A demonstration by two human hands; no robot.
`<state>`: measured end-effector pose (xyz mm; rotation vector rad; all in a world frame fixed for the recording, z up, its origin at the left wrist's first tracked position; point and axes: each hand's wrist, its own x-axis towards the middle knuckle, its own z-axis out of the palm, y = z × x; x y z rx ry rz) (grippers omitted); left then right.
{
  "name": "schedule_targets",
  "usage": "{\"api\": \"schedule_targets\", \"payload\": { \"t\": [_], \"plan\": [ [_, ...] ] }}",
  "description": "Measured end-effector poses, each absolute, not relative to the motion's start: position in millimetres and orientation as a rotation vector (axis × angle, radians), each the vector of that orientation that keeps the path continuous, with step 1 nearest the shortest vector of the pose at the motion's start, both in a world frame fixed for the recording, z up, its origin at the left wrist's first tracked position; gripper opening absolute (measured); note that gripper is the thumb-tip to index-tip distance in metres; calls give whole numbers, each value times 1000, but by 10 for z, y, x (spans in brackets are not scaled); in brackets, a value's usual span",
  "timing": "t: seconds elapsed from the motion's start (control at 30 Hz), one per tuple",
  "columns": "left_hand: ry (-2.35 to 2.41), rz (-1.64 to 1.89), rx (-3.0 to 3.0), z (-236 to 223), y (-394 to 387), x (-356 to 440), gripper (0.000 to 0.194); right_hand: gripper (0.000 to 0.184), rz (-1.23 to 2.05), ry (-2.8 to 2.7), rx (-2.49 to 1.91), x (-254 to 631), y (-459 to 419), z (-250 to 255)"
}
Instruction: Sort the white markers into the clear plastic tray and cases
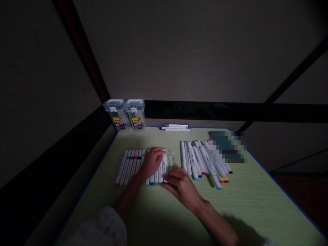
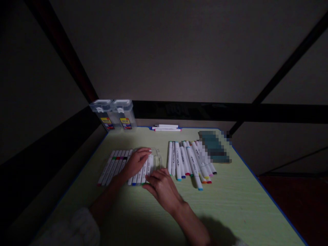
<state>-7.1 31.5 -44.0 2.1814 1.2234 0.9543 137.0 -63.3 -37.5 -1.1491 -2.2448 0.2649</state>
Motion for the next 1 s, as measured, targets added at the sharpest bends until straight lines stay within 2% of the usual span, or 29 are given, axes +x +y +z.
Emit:
{"api": "schedule_targets", "payload": {
  "t": [1.0],
  "plan": [
    [1230, 929, 2233, -446, 301, -85, 27, 18, 350, -2262, -1066, 1434, -589, -335]
  ]
}}
